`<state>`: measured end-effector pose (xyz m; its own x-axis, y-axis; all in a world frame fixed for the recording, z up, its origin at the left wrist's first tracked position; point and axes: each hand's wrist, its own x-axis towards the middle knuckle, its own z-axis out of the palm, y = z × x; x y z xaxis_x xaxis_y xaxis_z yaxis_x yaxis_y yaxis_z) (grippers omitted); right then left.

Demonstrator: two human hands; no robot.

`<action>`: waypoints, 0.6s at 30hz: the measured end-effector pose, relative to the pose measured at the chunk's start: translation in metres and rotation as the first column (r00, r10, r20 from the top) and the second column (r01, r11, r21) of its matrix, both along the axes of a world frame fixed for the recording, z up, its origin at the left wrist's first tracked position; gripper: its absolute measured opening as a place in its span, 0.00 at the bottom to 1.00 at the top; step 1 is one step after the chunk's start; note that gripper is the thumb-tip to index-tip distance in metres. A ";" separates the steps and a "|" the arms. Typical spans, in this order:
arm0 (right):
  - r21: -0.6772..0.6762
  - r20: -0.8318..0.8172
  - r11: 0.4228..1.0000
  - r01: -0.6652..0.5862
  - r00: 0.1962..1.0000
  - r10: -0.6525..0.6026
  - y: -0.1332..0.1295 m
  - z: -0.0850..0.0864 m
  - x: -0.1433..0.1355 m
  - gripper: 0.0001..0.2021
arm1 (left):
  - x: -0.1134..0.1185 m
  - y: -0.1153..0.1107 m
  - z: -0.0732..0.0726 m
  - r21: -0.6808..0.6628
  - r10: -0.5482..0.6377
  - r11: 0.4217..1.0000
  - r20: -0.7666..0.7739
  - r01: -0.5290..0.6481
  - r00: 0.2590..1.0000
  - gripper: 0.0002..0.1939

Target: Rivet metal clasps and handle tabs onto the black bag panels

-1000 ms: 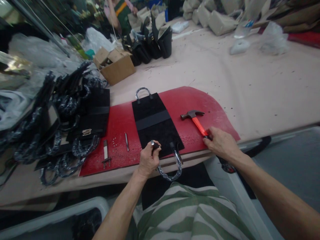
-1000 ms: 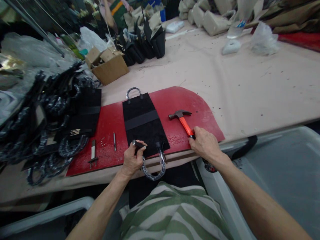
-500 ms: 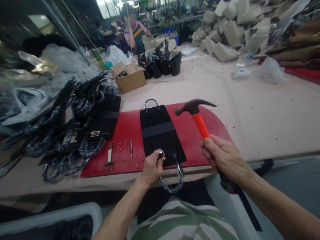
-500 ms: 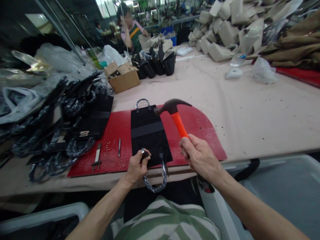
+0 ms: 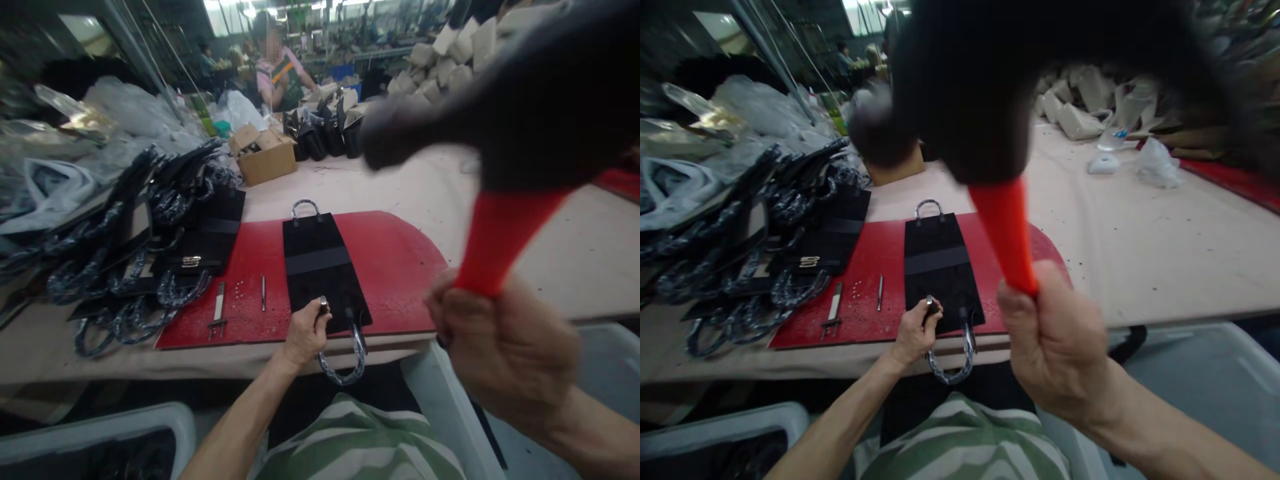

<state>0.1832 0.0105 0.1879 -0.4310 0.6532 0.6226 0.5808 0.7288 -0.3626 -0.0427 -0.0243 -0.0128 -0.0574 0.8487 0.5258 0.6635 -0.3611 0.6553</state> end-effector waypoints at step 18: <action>-0.439 0.577 0.793 0.423 0.809 -0.112 0.054 -0.132 0.029 0.12 | -0.005 -0.002 0.000 -0.064 -0.036 0.997 0.103 0.042 0.994 0.07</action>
<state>0.2126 0.0644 0.0556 -0.3263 0.9392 -0.1067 0.9261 0.2950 -0.2350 -0.0481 -0.0262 -0.0128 -0.0738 0.8840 0.4616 0.5788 -0.3390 0.7417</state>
